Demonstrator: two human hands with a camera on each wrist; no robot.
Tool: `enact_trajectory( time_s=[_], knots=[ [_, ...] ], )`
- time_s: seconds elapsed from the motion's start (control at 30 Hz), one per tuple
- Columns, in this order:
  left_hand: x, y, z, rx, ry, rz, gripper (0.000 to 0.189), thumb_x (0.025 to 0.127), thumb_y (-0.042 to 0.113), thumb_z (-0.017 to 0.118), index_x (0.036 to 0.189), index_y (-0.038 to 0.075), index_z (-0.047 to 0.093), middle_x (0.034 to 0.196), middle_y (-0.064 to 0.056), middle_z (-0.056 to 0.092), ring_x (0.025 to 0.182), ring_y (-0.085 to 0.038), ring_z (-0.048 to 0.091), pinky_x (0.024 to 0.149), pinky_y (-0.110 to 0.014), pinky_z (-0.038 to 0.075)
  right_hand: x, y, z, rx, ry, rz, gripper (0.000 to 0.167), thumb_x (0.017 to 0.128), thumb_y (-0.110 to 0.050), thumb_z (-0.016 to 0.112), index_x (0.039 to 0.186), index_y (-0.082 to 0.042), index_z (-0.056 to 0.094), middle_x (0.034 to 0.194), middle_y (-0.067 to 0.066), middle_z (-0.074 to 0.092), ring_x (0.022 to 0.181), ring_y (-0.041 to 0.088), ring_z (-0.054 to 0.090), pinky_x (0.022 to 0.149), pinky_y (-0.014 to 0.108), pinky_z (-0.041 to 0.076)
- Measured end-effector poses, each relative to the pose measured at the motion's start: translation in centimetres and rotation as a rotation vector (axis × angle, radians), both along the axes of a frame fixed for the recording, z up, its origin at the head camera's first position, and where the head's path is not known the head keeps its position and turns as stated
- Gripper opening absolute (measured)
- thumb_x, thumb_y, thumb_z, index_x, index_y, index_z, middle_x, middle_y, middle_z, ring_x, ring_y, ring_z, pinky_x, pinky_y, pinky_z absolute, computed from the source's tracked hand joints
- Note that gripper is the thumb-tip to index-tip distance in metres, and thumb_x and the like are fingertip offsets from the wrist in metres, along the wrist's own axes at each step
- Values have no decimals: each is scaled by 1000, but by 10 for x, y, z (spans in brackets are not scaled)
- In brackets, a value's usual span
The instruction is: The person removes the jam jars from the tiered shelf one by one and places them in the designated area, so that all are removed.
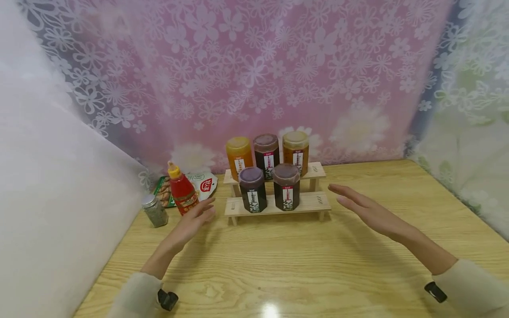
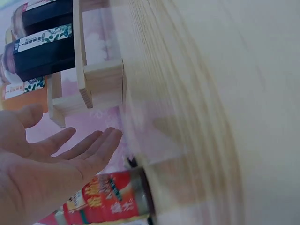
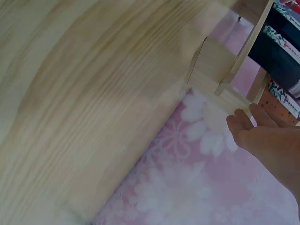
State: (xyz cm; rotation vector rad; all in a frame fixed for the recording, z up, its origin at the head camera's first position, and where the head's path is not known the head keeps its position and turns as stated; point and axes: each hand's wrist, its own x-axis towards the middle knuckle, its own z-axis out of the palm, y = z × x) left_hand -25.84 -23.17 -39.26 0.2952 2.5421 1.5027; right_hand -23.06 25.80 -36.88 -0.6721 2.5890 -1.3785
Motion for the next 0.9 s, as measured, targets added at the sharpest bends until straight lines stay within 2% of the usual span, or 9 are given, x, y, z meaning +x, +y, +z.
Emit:
enact_trajectory(
  time_s=[0.17,0.27,0.33,0.53,0.7,0.9],
  knots=[
    [-8,8,-6,197,-85,20,59,113,31,47,164,7,29,159,-30,38,143,-46,45,113,-57,41,-6,-20,0,-111,-94,-10,61,114,-42,37,166,-15,23,170,17,22,155,47,17,112,79,16],
    [-11,13,-9,265,-118,25,58,113,29,46,164,6,29,160,-30,37,141,-46,47,111,-56,44,-12,-29,0,-190,-133,-8,62,113,-42,39,166,-12,24,169,19,26,153,46,23,114,78,12],
    [-14,18,-12,299,-130,32,56,113,26,45,164,6,29,160,-30,36,141,-47,47,111,-56,44,-18,-35,-1,-251,-145,4,63,114,-40,40,165,-8,24,167,21,29,152,46,27,117,74,14],
    [-21,31,-22,363,-150,104,53,112,22,47,161,5,35,155,-29,40,139,-45,48,113,-53,43,-35,-56,-7,-363,-200,20,67,113,-35,46,164,-1,21,165,23,32,151,46,31,122,61,24],
    [-26,41,-29,398,-162,119,60,110,18,53,163,4,29,155,-33,38,137,-44,50,114,-52,43,-43,-72,-12,-380,-239,-2,72,109,-31,55,164,0,21,168,24,26,153,44,27,122,58,25],
    [-29,53,-31,391,-162,134,72,105,15,63,166,10,24,159,-33,35,137,-39,51,114,-51,42,-47,-90,-14,-364,-237,-67,78,104,-26,64,163,2,22,165,28,29,153,43,27,123,58,22]
  ],
)
